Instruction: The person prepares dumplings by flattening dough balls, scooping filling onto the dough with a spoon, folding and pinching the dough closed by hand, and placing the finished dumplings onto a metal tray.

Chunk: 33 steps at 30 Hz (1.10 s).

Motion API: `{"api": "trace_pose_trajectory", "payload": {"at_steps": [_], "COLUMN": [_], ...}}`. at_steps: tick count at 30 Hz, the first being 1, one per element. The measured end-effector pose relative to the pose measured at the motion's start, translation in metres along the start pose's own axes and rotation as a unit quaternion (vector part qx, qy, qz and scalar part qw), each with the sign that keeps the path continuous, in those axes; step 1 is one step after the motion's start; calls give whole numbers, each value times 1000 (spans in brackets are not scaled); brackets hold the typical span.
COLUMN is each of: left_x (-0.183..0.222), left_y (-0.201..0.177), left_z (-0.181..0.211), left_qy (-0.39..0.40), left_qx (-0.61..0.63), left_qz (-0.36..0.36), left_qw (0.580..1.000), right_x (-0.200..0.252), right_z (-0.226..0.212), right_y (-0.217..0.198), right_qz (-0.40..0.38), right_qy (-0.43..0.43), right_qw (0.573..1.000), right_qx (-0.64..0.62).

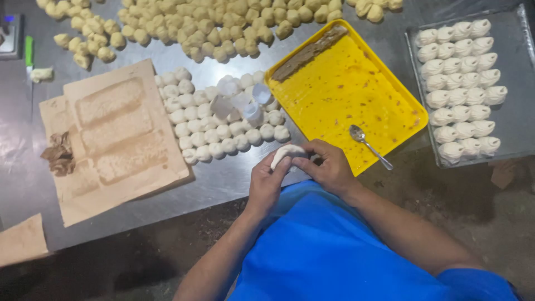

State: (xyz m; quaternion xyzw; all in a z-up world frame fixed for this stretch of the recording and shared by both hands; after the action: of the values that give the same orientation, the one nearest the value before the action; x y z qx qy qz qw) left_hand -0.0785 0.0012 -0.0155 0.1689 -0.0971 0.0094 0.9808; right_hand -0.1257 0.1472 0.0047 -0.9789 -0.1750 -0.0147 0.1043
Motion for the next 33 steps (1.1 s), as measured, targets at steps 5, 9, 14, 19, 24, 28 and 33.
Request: {"api": "trace_pose_trajectory", "payload": {"at_steps": [5,9,14,19,24,28,33], "left_x": [-23,-40,-35,-23,9,32,56], "left_y": [12,9,-20,-55,-103,-128,-151], "left_z": [-7,-24,-18,-32,-41,-61,-26], "left_qy": [-11,-81,-40,-94,-93,-140,-76], "left_qx": [-101,-19,-188,-120,-118,-3,-194], "left_qz": [55,130,173,191,236,296,294], "left_qw": [993,988,966,970,960,945,933], "right_x": [-11,8,25,34,-9,-90,-180], "right_z": [10,43,149,186,168,135,131], "right_y": [-26,-83,-156,-168,-140,-94,-48], "right_qz": [6,101,64,85,81,81,64], "right_qy": [-32,-116,-27,-1,-5,-113,-151], "right_qw": [999,975,863,870,904,906,868], "right_qx": [19,157,500,485,420,400,469]}}
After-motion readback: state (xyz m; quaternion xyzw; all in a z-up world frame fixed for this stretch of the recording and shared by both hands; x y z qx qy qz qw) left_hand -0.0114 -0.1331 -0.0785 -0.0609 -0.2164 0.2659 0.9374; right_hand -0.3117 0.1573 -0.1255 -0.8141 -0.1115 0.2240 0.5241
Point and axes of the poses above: each hand's wrist, its own x-axis away from the middle knuckle, its own y-axis out of the palm, z = x × y, the point moved 8 cm from there along -x, towards the middle knuckle
